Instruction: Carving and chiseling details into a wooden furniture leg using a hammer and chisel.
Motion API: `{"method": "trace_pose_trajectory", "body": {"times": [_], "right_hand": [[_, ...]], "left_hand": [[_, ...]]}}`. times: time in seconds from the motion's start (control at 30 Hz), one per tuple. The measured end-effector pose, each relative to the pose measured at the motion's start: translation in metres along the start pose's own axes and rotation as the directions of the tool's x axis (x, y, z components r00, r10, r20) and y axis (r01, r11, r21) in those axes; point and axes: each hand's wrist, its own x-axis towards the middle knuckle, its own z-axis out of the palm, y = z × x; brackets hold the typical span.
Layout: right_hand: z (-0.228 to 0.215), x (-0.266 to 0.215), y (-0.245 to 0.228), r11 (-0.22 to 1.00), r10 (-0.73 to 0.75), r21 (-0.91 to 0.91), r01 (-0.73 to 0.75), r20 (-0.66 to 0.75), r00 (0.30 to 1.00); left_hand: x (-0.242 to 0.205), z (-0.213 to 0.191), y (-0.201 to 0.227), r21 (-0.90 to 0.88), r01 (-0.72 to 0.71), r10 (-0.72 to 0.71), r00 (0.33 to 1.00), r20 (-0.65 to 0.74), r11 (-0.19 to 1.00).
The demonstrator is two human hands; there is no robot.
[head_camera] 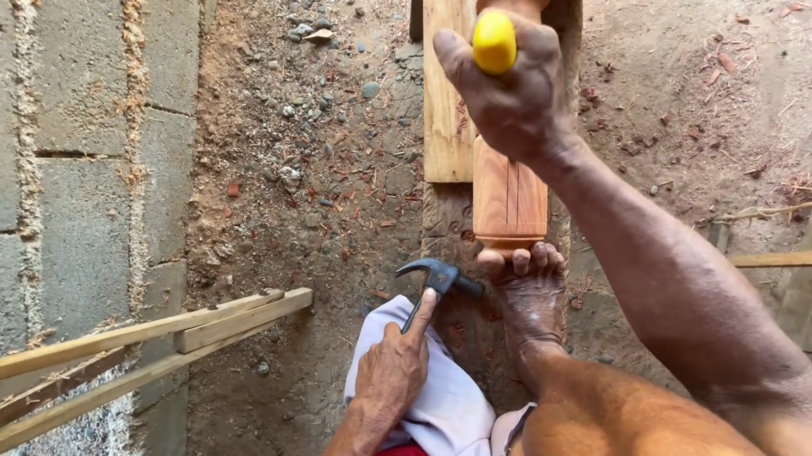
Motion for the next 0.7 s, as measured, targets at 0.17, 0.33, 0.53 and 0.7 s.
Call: {"method": "trace_pose_trajectory", "body": {"times": [0.17, 0.33, 0.53, 0.7], "right_hand": [[0.004, -0.001, 0.003, 0.994, -0.068, -0.080, 0.071, 0.039, 0.997], [-0.001, -0.004, 0.005, 0.968, -0.147, -0.195, 0.160, 0.077, 0.986], [-0.017, -0.008, -0.010, 0.981, 0.174, -0.066, -0.180, -0.091, 0.981], [-0.014, -0.012, -0.017, 0.962, 0.259, 0.092, -0.256, -0.025, 0.965]], "left_hand": [[-0.005, -0.015, 0.002, -0.054, 0.019, -0.017, 0.999, 0.033, 0.998], [-0.011, -0.021, -0.005, -0.466, -0.120, 0.038, 0.983, -0.181, 0.876], [-0.026, -0.068, 0.009, -0.652, -0.117, -0.040, 0.974, -0.221, 0.749], [-0.028, -0.094, 0.021, -0.763, -0.230, -0.047, 0.946, -0.322, 0.604]]}}
